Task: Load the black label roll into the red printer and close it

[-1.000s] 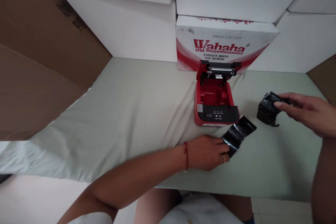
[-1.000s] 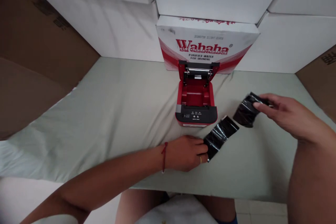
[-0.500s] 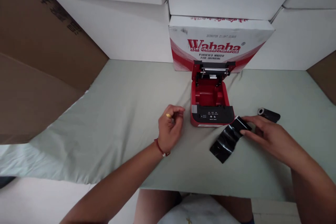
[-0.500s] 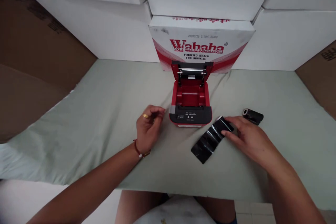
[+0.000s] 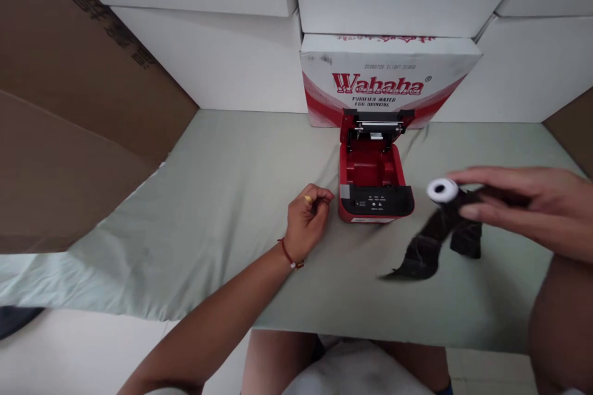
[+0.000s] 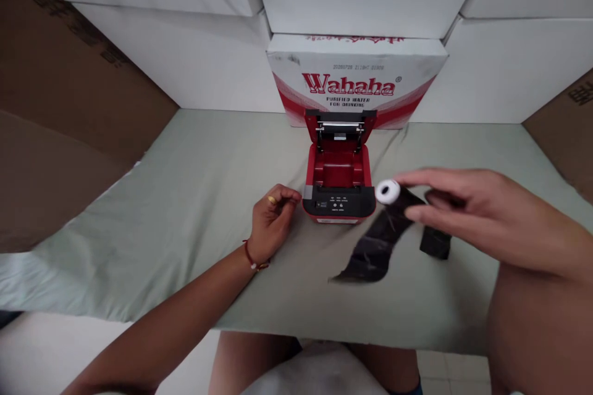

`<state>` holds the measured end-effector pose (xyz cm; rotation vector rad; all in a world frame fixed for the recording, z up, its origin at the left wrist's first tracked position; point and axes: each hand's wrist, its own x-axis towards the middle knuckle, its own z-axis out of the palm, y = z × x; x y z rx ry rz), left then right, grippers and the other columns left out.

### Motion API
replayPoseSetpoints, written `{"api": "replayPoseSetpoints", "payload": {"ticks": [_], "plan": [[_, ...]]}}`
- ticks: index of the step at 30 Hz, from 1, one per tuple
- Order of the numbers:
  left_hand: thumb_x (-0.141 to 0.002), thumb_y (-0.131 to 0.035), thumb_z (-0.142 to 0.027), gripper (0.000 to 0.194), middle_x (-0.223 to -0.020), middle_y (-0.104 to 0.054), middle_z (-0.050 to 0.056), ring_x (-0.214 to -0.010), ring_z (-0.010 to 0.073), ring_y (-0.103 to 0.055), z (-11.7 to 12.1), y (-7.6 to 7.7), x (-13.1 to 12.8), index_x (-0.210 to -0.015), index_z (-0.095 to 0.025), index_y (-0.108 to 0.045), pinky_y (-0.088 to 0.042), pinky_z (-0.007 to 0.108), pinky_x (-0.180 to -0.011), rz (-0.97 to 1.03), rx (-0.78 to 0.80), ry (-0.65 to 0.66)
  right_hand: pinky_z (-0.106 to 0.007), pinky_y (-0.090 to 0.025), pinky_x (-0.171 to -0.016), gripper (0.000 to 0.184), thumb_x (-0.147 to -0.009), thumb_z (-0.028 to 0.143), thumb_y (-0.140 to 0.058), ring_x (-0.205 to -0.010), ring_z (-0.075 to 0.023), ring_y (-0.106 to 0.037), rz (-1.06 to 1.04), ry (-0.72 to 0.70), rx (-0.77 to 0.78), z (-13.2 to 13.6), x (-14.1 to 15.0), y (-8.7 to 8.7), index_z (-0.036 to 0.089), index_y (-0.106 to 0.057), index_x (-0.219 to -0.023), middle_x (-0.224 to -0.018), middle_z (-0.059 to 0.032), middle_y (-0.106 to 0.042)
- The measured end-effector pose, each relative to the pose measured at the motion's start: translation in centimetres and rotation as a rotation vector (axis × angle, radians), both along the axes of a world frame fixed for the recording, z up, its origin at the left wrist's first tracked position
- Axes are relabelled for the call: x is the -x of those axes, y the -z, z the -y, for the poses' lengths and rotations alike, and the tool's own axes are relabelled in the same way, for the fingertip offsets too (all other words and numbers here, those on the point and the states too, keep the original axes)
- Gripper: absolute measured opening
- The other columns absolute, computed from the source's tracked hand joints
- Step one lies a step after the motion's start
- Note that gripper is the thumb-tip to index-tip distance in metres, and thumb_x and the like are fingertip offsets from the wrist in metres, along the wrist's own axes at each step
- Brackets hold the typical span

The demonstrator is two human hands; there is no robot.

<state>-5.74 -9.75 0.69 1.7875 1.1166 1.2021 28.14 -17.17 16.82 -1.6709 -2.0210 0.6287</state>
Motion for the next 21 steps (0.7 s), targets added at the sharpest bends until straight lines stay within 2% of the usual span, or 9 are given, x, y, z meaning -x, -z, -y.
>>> {"api": "replayPoseSetpoints", "payload": {"ticks": [2, 3, 5, 7, 10, 13, 17, 21], "plan": [[-0.100, -0.055, -0.014, 0.022, -0.079, -0.067, 0.000, -0.069, 0.0118, -0.060, 0.0, 0.0, 0.0, -0.094, -0.020, -0.075, -0.048, 0.024, -0.067, -0.023, -0.060, 0.008, -0.039, -0.056, -0.053, 0.045, -0.101, 0.064, -0.068, -0.061, -0.0242, -0.067, 0.058, -0.079, 0.018, -2.8, 2.1, -0.1, 0.039, -0.082, -0.137, -0.083, -0.0026, -0.078], [-0.101, -0.054, -0.013, 0.022, -0.081, -0.068, 0.000, -0.071, 0.0117, -0.061, 0.1, 0.0, 0.1, -0.096, -0.020, -0.074, -0.050, 0.024, -0.068, -0.031, -0.101, 0.003, -0.041, -0.062, -0.065, 0.044, -0.104, 0.054, -0.065, -0.075, -0.0266, -0.075, 0.105, -0.112, 0.004, -4.3, 3.4, 0.3, 0.036, -0.080, -0.141, -0.099, -0.0044, -0.084], [-0.102, -0.056, -0.012, 0.021, -0.094, -0.073, 0.002, -0.079, 0.0129, -0.066, 0.4, -0.1, 0.1, -0.108, -0.021, -0.074, -0.054, 0.025, -0.072, -0.051, -0.219, -0.024, -0.046, -0.065, -0.091, 0.044, -0.104, 0.035, -0.060, -0.108, -0.0319, -0.080, 0.271, -0.132, -0.019, -7.1, 6.0, 1.4, 0.031, -0.078, -0.144, -0.128, -0.0077, -0.085], [-0.103, -0.059, -0.013, 0.030, -0.115, -0.076, 0.007, -0.098, 0.0171, -0.073, 1.0, -0.3, 0.1, -0.128, -0.023, -0.071, -0.060, 0.030, -0.084, -0.091, -0.385, -0.041, -0.047, -0.061, -0.101, 0.047, -0.103, 0.026, -0.056, -0.123, -0.0351, -0.078, 0.469, -0.128, 0.020, -9.2, 8.4, 2.4, 0.026, -0.077, -0.145, -0.138, -0.0110, -0.082], [-0.101, -0.062, -0.015, 0.055, -0.138, -0.075, 0.014, -0.127, 0.0252, -0.074, 2.1, -0.6, -0.2, -0.155, -0.025, -0.058, -0.062, 0.041, -0.106, -0.187, -0.622, 0.018, -0.045, -0.059, -0.089, 0.047, -0.105, 0.024, -0.052, -0.114, -0.0367, -0.079, 0.666, -0.093, 0.105, -10.6, 10.7, 3.1, 0.023, -0.075, -0.146, -0.136, -0.0151, -0.083], [-0.102, -0.060, -0.020, 0.068, -0.148, -0.076, 0.014, -0.143, 0.0272, -0.071, 3.0, -0.5, -0.7, -0.168, -0.026, -0.046, -0.052, 0.047, -0.125, -0.258, -0.737, 0.143, -0.043, -0.055, -0.078, 0.050, -0.105, 0.022, -0.050, -0.106, -0.0373, -0.080, 0.720, -0.065, 0.109, -11.0, 11.3, 3.4, 0.024, -0.074, -0.149, -0.131, -0.0170, -0.084], [-0.103, -0.056, -0.020, 0.073, -0.154, -0.076, 0.012, -0.156, 0.0238, -0.062, 3.6, -0.4, -1.2, -0.174, -0.023, -0.038, -0.028, 0.049, -0.144, -0.340, -0.770, 0.270, -0.043, -0.053, -0.073, 0.048, -0.105, 0.024, -0.053, -0.100, -0.0373, -0.080, 0.719, -0.034, 0.056, -11.2, 11.0, 4.2, 0.024, -0.076, -0.146, -0.120, -0.0168, -0.086], [-0.103, -0.057, -0.018, 0.068, -0.153, -0.077, 0.012, -0.157, 0.0226, -0.062, 3.7, -0.5, -1.2, -0.169, -0.019, -0.046, -0.018, 0.048, -0.147, -0.384, -0.804, 0.260, -0.041, -0.053, -0.073, 0.047, -0.103, 0.026, -0.057, -0.104, -0.0360, -0.080, 0.714, -0.001, 0.021, -11.7, 11.0, 5.0, 0.028, -0.076, -0.146, -0.121, -0.0138, -0.087]]}}
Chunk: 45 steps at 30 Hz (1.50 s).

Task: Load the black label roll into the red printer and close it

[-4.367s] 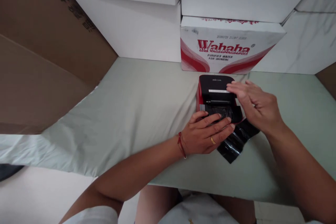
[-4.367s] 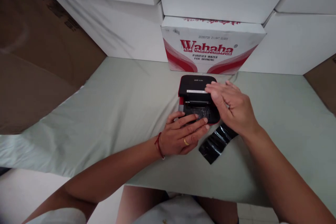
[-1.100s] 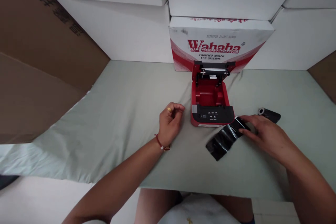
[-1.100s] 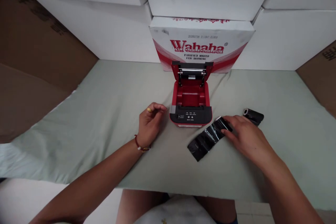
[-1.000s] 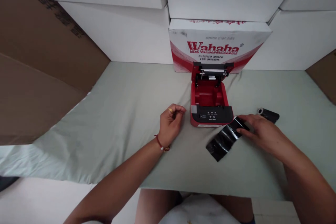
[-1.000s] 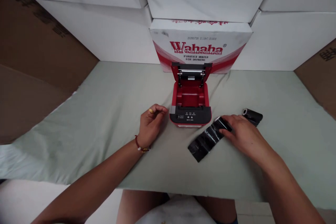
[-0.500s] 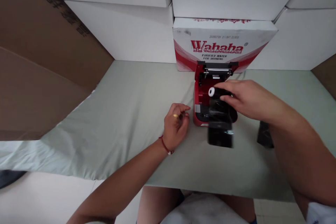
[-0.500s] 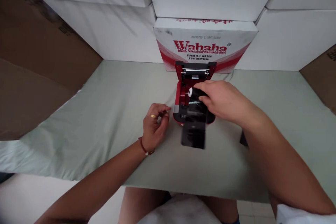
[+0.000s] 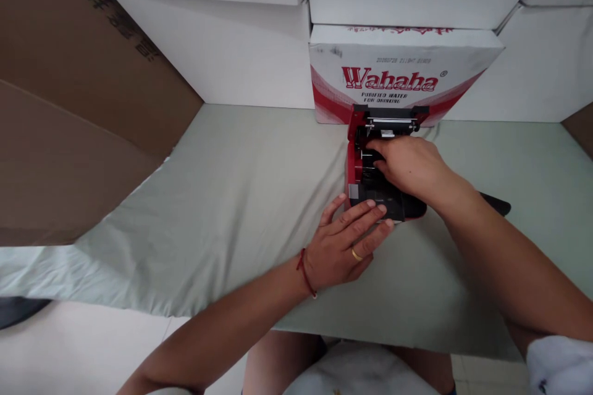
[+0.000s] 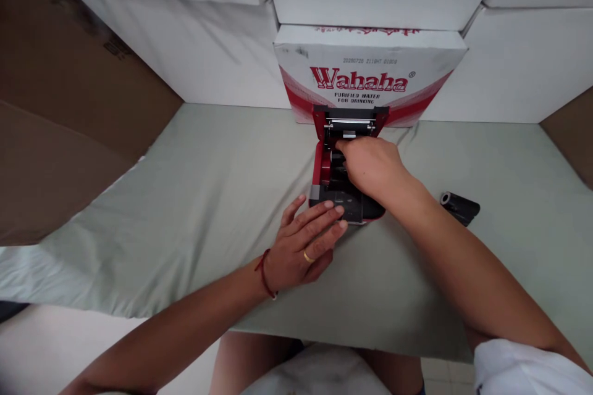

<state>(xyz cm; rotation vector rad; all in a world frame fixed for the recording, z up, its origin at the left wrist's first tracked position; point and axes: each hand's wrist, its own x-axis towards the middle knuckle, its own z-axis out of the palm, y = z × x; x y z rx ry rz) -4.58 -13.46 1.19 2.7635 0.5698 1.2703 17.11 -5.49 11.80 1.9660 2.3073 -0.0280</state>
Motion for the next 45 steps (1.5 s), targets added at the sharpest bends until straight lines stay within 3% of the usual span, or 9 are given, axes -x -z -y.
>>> {"api": "replayPoseSetpoints", "payload": {"ticks": [8, 12, 15, 18, 21, 26, 32, 42, 45], "plan": [[-0.104, -0.060, -0.018, 0.058, -0.151, -0.079, 0.011, -0.158, 0.0221, -0.062, 0.3, -0.2, 0.0, -0.161, -0.022, -0.054, -0.018, 0.051, -0.148, -0.001, -0.012, -0.015, -0.040, -0.058, -0.085, 0.028, -0.106, 0.030, -0.063, -0.103, -0.0301, -0.081, -0.281, -0.127, -0.043, 2.1, -0.4, -1.6, 0.026, -0.085, -0.123, -0.119, -0.0080, -0.088], [-0.107, -0.057, -0.019, 0.041, -0.146, -0.081, 0.010, -0.157, 0.0195, -0.062, 0.3, -0.5, -0.1, -0.148, -0.020, -0.064, -0.019, 0.046, -0.148, 0.028, -0.049, -0.001, -0.036, -0.059, -0.079, 0.028, -0.113, 0.040, -0.060, -0.082, -0.0215, -0.077, -0.639, -0.058, -0.603, 3.9, -2.1, -3.5, 0.031, -0.086, -0.109, -0.095, -0.0003, -0.086], [-0.109, -0.056, -0.021, 0.038, -0.145, -0.082, 0.009, -0.156, 0.0183, -0.064, 0.4, -0.7, -0.2, -0.145, -0.021, -0.066, -0.021, 0.044, -0.147, 0.030, -0.063, -0.003, -0.038, -0.060, -0.094, 0.031, -0.113, 0.041, -0.060, -0.108, -0.0240, -0.078, -0.699, 0.041, -0.862, 2.5, -3.9, -2.9, 0.027, -0.082, -0.131, -0.120, -0.0077, -0.087], [-0.110, -0.055, -0.021, 0.036, -0.143, -0.084, 0.006, -0.150, 0.0172, -0.069, 0.5, -0.9, -0.3, -0.144, -0.022, -0.066, -0.023, 0.043, -0.147, 0.016, -0.074, -0.013, -0.041, -0.057, -0.113, 0.039, -0.114, 0.043, -0.057, -0.133, -0.0239, -0.073, -0.727, 0.019, -0.645, 0.5, -5.0, -1.2, 0.025, -0.076, -0.143, -0.144, -0.0109, -0.081], [-0.110, -0.055, -0.022, 0.036, -0.139, -0.085, 0.005, -0.144, 0.0165, -0.073, 0.5, -1.0, -0.3, -0.144, -0.023, -0.066, -0.022, 0.042, -0.147, 0.023, -0.087, -0.013, -0.042, -0.058, -0.113, 0.037, -0.116, 0.043, -0.053, -0.128, -0.0228, -0.077, -0.788, -0.021, -0.542, 0.7, -4.9, -0.1, 0.025, -0.081, -0.132, -0.135, -0.0084, -0.084], [-0.111, -0.054, -0.022, 0.034, -0.139, -0.085, 0.005, -0.144, 0.0169, -0.073, 0.4, -1.0, -0.3, -0.143, -0.023, -0.067, -0.022, 0.043, -0.147, 0.021, -0.095, -0.020, -0.044, -0.060, -0.113, 0.036, -0.118, 0.036, -0.052, -0.124, -0.0234, -0.081, -0.806, -0.115, -0.567, 5.0, -4.4, 0.5, 0.022, -0.085, -0.124, -0.128, -0.0075, -0.087], [-0.111, -0.054, -0.021, 0.040, -0.143, -0.083, 0.008, -0.153, 0.0172, -0.067, 0.4, -0.9, 0.0, -0.149, -0.022, -0.065, -0.017, 0.044, -0.148, -0.009, -0.072, 0.001, -0.061, -0.038, -0.137, 0.039, -0.118, 0.028, -0.049, -0.153, -0.0287, -0.065, -0.596, -0.209, -0.382, 9.4, -5.2, 3.2, 0.025, -0.075, -0.147, -0.156, -0.0106, -0.074], [-0.109, -0.053, -0.021, 0.041, -0.141, -0.084, 0.008, -0.151, 0.0185, -0.067, 0.2, -0.5, -0.5, -0.148, -0.020, -0.064, -0.018, 0.044, -0.148, 0.034, -0.055, 0.020, -0.054, -0.045, -0.134, 0.050, -0.115, 0.018, -0.051, -0.160, -0.0264, -0.058, -0.583, -0.263, -0.526, 10.4, -4.5, 6.1, 0.023, -0.060, -0.164, -0.164, -0.0144, -0.068], [-0.104, -0.059, -0.022, 0.057, -0.146, -0.079, 0.010, -0.154, 0.0204, -0.064, -0.1, -0.2, -0.1, -0.161, -0.022, -0.054, -0.032, 0.044, -0.144, 0.154, 0.013, 0.079, -0.056, -0.050, -0.130, 0.052, -0.114, 0.014, -0.049, -0.159, -0.0287, -0.059, -0.659, -0.269, -0.595, 10.3, -4.1, 6.8, 0.022, -0.061, -0.164, -0.160, -0.0175, -0.071]]}}
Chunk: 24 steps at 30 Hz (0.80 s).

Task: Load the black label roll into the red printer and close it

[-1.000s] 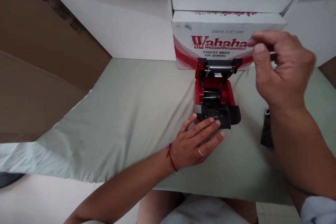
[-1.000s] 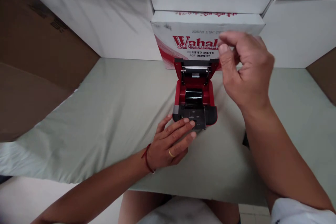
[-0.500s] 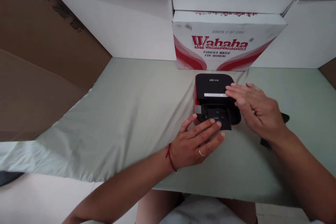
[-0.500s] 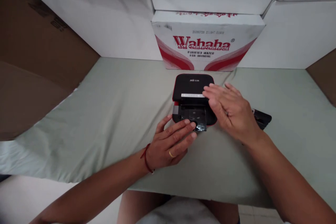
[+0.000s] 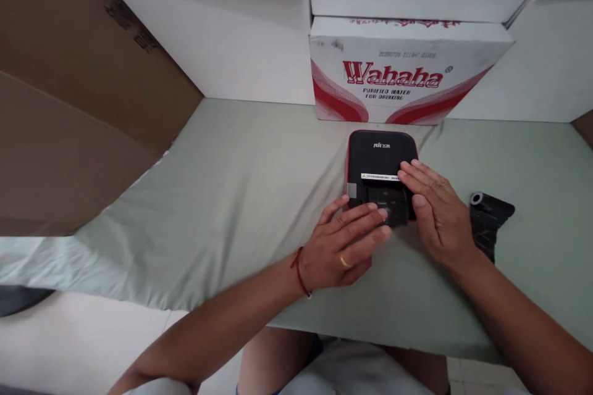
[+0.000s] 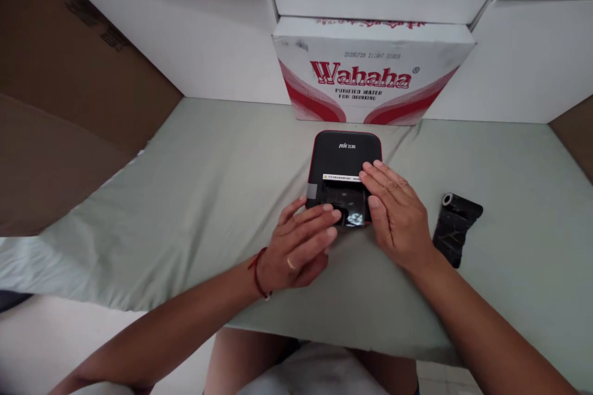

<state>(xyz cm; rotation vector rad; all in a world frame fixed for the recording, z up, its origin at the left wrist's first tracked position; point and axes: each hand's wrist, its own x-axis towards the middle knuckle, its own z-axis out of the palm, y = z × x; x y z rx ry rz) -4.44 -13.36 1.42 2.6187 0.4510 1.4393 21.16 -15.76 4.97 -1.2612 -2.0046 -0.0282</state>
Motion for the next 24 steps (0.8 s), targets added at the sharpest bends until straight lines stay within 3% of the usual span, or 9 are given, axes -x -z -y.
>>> {"api": "replayPoseSetpoints", "payload": {"ticks": [3, 6, 9, 11, 15, 20, 24], "plan": [[-0.102, -0.066, -0.023, 0.067, -0.152, -0.072, 0.012, -0.150, 0.0228, -0.064, -0.8, 0.1, 0.7, -0.167, -0.028, -0.049, -0.049, 0.043, -0.131, 0.208, 0.251, -0.040, -0.060, -0.048, -0.130, 0.050, -0.112, 0.014, -0.051, -0.151, -0.0302, -0.066, -0.030, 0.014, -0.059, 0.3, 0.3, 0.5, 0.025, -0.065, -0.159, -0.153, -0.0155, -0.076], [-0.106, -0.066, -0.029, 0.051, -0.159, -0.065, 0.010, -0.153, 0.0260, -0.060, -2.8, 0.2, 1.5, -0.156, -0.034, -0.059, -0.049, 0.048, -0.128, 0.372, 0.763, -0.141, -0.062, -0.046, -0.130, 0.043, -0.110, 0.019, -0.058, -0.138, -0.0300, -0.074, -0.020, -0.078, -0.147, 1.1, 0.4, 0.5, 0.026, -0.072, -0.150, -0.142, -0.0124, -0.082], [-0.095, -0.077, -0.036, 0.060, -0.172, -0.056, 0.007, -0.166, 0.0321, -0.047, -5.3, 0.3, 1.9, -0.152, -0.037, -0.059, -0.042, 0.054, -0.134, 0.447, 1.203, 0.021, -0.060, -0.051, -0.127, 0.040, -0.110, 0.025, -0.060, -0.132, -0.0302, -0.075, -0.005, -0.162, -0.200, 1.8, 0.4, 0.3, 0.025, -0.076, -0.147, -0.133, -0.0100, -0.085], [-0.084, -0.084, -0.032, 0.073, -0.177, -0.052, 0.004, -0.172, 0.0338, -0.038, -6.8, 0.5, 1.9, -0.153, -0.039, -0.059, -0.032, 0.057, -0.140, 0.463, 1.361, 0.132, -0.057, -0.058, -0.121, 0.041, -0.109, 0.024, -0.061, -0.131, -0.0307, -0.075, -0.013, -0.176, -0.195, 2.0, 0.4, 0.0, 0.024, -0.076, -0.147, -0.128, -0.0098, -0.087], [-0.075, -0.088, -0.027, 0.085, -0.181, -0.046, -0.001, -0.177, 0.0329, -0.030, -8.3, 1.2, 1.1, -0.153, -0.041, -0.059, -0.016, 0.057, -0.147, 0.523, 1.436, 0.277, -0.055, -0.063, -0.115, 0.038, -0.108, 0.021, -0.064, -0.129, -0.0306, -0.074, -0.027, -0.197, -0.167, 1.9, 0.5, -0.3, 0.020, -0.077, -0.143, -0.127, -0.0121, -0.087], [-0.066, -0.081, -0.018, 0.103, -0.183, -0.043, -0.004, -0.178, 0.0311, -0.028, -9.3, 2.0, -0.2, -0.161, -0.045, -0.052, -0.012, 0.053, -0.149, 0.578, 1.418, 0.410, -0.053, -0.063, -0.115, 0.034, -0.105, 0.018, -0.068, -0.126, -0.0292, -0.077, -0.049, -0.202, -0.137, 1.8, 0.6, -0.6, 0.019, -0.081, -0.137, -0.127, -0.0125, -0.087], [-0.077, -0.081, -0.037, 0.096, -0.178, -0.051, 0.001, -0.178, 0.0331, -0.029, -9.0, 1.5, -0.3, -0.166, -0.039, -0.047, -0.008, 0.056, -0.149, 0.653, 1.430, 0.548, -0.051, -0.063, -0.115, 0.038, -0.102, 0.013, -0.071, -0.125, -0.0283, -0.077, -0.049, -0.195, -0.132, 1.8, 0.7, -0.9, 0.019, -0.079, -0.139, -0.126, -0.0117, -0.087]]}}
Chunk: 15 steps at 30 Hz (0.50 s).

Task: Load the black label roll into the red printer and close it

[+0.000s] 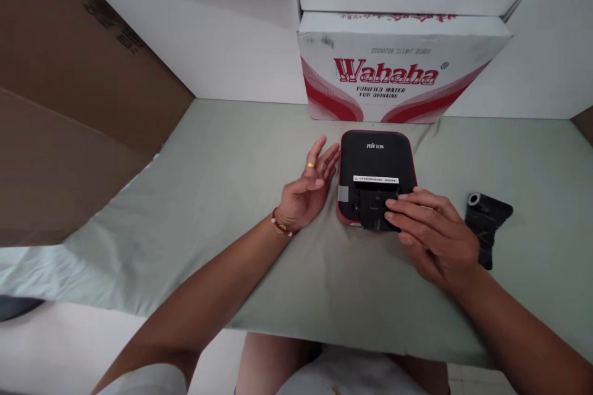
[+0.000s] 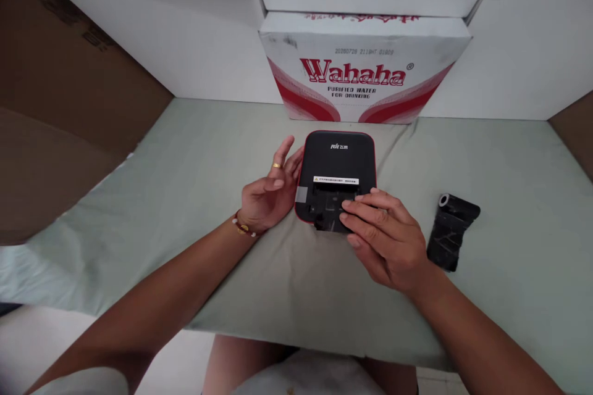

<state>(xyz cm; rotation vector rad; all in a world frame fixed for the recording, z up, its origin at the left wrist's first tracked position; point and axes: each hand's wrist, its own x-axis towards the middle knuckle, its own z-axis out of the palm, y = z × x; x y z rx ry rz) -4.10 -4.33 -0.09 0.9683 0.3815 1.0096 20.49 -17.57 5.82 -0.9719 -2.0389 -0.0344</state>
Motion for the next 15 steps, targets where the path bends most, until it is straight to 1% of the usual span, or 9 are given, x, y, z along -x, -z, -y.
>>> {"api": "replayPoseSetpoints", "payload": {"ticks": [2, 4, 5, 7, 10, 15], "plan": [[-0.080, -0.084, -0.043, 0.098, -0.183, -0.044, 0.000, -0.180, 0.0327, -0.023, 0.4, -0.5, 0.0, -0.169, -0.041, -0.044, -0.008, 0.056, -0.149, -0.011, -0.013, 0.032, -0.051, -0.063, -0.114, 0.041, -0.101, 0.011, -0.071, -0.124, -0.0281, -0.077, 0.010, 0.009, 0.002, 0.0, 0.0, 0.0, 0.021, -0.078, -0.140, -0.126, -0.0106, -0.087], [-0.078, -0.090, -0.041, 0.104, -0.189, -0.034, -0.002, -0.181, 0.0324, -0.017, 0.7, -0.8, -0.2, -0.169, -0.044, -0.042, -0.008, 0.054, -0.149, -0.076, -0.037, 0.051, -0.051, -0.063, -0.114, 0.041, -0.100, 0.010, -0.071, -0.124, -0.0281, -0.077, 0.024, 0.019, 0.000, 0.0, 0.1, 0.1, 0.021, -0.077, -0.140, -0.126, -0.0106, -0.087], [-0.076, -0.092, -0.039, 0.106, -0.190, -0.031, -0.002, -0.181, 0.0324, -0.016, 0.8, -0.9, -0.3, -0.169, -0.044, -0.041, -0.008, 0.054, -0.149, -0.105, -0.043, 0.049, -0.051, -0.063, -0.114, 0.040, -0.100, 0.010, -0.072, -0.124, -0.0281, -0.077, 0.030, 0.023, -0.002, 0.1, 0.1, 0.1, 0.020, -0.078, -0.139, -0.126, -0.0111, -0.087], [-0.076, -0.092, -0.036, 0.106, -0.189, -0.033, -0.001, -0.180, 0.0324, -0.018, 0.9, -1.0, -0.7, -0.169, -0.044, -0.042, -0.010, 0.054, -0.148, -0.124, -0.040, 0.027, -0.050, -0.063, -0.115, 0.038, -0.100, 0.009, -0.072, -0.125, -0.0280, -0.077, 0.037, 0.027, -0.007, 0.1, 0.1, 0.3, 0.018, -0.078, -0.137, -0.126, -0.0119, -0.087], [-0.076, -0.089, -0.033, 0.105, -0.186, -0.037, 0.000, -0.178, 0.0322, -0.023, 1.1, -1.1, -1.2, -0.168, -0.043, -0.040, -0.016, 0.054, -0.147, -0.088, -0.011, -0.006, -0.050, -0.063, -0.116, 0.038, -0.100, 0.010, -0.073, -0.125, -0.0278, -0.077, 0.027, 0.034, -0.009, 0.1, 0.2, 0.3, 0.018, -0.079, -0.136, -0.126, -0.0113, -0.087], [-0.079, -0.089, -0.038, 0.102, -0.187, -0.036, -0.002, -0.177, 0.0307, -0.028, 1.6, -1.4, -1.6, -0.167, -0.048, -0.038, -0.027, 0.052, -0.145, -0.117, -0.002, -0.022, -0.054, -0.066, -0.112, 0.041, -0.101, 0.014, -0.074, -0.123, -0.0291, -0.079, 0.059, 0.062, -0.048, 0.0, 0.5, 0.3, 0.024, -0.078, -0.140, -0.123, -0.0078, -0.088]]}}
